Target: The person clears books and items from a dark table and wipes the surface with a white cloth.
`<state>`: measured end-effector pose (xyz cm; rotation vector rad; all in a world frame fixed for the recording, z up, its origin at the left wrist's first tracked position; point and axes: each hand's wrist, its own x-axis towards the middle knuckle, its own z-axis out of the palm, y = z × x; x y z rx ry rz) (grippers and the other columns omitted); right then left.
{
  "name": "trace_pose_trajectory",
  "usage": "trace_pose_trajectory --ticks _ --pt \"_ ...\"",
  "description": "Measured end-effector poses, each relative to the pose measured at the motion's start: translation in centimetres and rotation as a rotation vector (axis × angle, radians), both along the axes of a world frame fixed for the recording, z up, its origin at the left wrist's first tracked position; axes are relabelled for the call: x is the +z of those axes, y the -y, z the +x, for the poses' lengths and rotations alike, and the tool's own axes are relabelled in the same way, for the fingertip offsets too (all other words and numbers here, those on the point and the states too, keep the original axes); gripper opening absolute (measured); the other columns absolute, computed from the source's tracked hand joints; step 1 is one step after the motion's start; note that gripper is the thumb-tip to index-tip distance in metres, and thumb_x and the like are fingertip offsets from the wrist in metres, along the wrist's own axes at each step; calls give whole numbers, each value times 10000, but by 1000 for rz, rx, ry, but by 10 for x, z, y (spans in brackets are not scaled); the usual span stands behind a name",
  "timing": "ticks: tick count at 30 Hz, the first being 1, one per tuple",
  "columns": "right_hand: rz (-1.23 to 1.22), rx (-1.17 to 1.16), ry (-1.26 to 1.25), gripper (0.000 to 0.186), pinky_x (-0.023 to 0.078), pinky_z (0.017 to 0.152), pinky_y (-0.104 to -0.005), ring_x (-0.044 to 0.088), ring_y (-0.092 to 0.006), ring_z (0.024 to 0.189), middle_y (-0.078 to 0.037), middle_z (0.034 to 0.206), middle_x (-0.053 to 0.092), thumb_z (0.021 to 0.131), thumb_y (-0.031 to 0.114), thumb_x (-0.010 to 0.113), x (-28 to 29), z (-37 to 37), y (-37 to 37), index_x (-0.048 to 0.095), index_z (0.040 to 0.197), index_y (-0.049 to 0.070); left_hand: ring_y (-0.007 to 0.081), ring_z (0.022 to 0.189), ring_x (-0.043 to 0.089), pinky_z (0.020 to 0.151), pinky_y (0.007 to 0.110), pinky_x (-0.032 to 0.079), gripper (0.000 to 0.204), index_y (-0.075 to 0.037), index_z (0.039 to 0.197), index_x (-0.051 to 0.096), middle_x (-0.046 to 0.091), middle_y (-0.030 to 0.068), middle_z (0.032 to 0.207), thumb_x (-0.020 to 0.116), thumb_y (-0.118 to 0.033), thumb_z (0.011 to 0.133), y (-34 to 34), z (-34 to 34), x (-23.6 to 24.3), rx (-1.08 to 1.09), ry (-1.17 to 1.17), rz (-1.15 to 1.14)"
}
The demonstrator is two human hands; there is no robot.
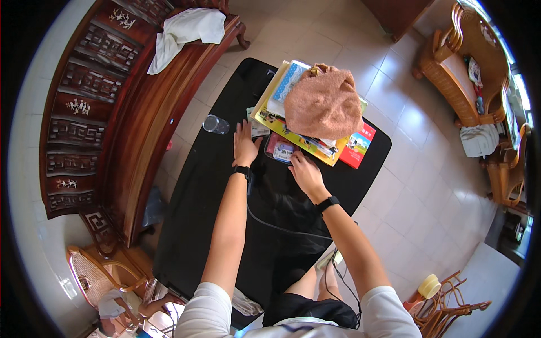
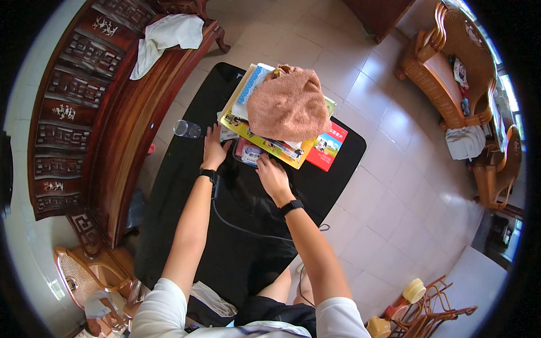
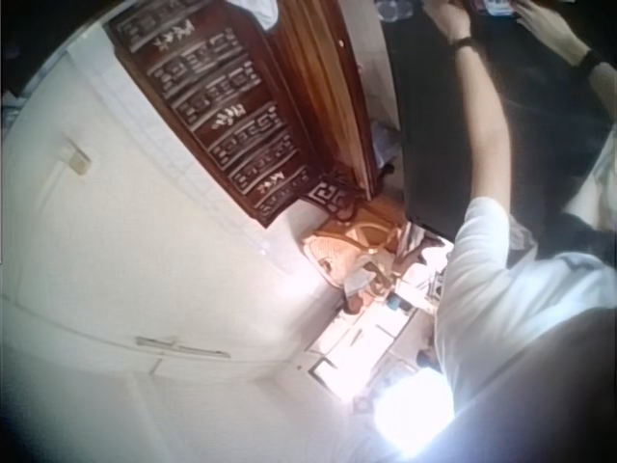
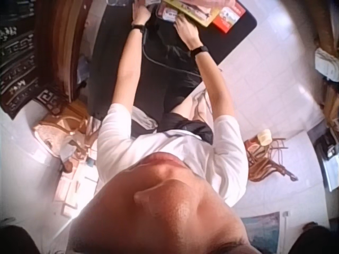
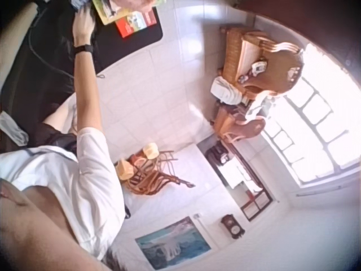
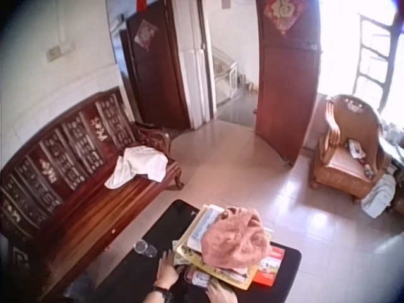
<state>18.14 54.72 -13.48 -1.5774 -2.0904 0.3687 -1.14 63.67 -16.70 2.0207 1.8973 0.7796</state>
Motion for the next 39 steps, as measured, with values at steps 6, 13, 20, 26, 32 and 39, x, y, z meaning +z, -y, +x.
trace_pose_trajectory --ticks 6,13,20,26,32,39 --pt "-173 35 98 147 461 658 -310 542 -215 764 -82 794 482 808 198 513 -13 -2 11 490 828 54 305 1273 231 1014 483 190 542 -25 1285 326 281 165 1360 489 -270 830 34 12 3 -104 -432 -306" --pt "-60 90 -96 166 433 616 -337 511 -244 684 -104 751 462 796 179 552 0 8 44 470 774 37 412 1223 246 1011 422 228 562 56 1204 359 305 253 1297 589 -218 771 31 14 -2 207 53 -82" --pt "-15 97 -112 169 437 589 -330 512 -249 659 -108 725 447 787 153 563 6 12 37 452 746 32 342 1277 204 1020 467 198 559 -93 1270 357 211 180 1386 576 -271 787 25 23 1 5 -134 -285" --pt "-40 113 -131 127 458 590 -333 528 -252 674 -101 757 451 794 145 542 -4 0 15 467 796 43 343 1308 98 1038 463 151 887 -17 1356 86 98 203 1411 656 -225 708 92 57 -3 17 87 -371" --pt "-181 13 -96 141 483 637 -333 555 -264 761 -93 869 498 795 131 534 -8 -2 2 501 906 52 349 1314 25 1050 457 82 996 58 1329 -33 47 230 1407 671 -261 701 101 83 -11 95 27 -384" --pt "-171 -83 -183 356 479 697 -350 557 -284 820 -117 1074 494 769 140 577 16 14 19 489 1102 52 361 1302 97 1045 470 82 993 75 1317 128 214 268 1353 742 -234 600 82 71 18 136 141 -448"
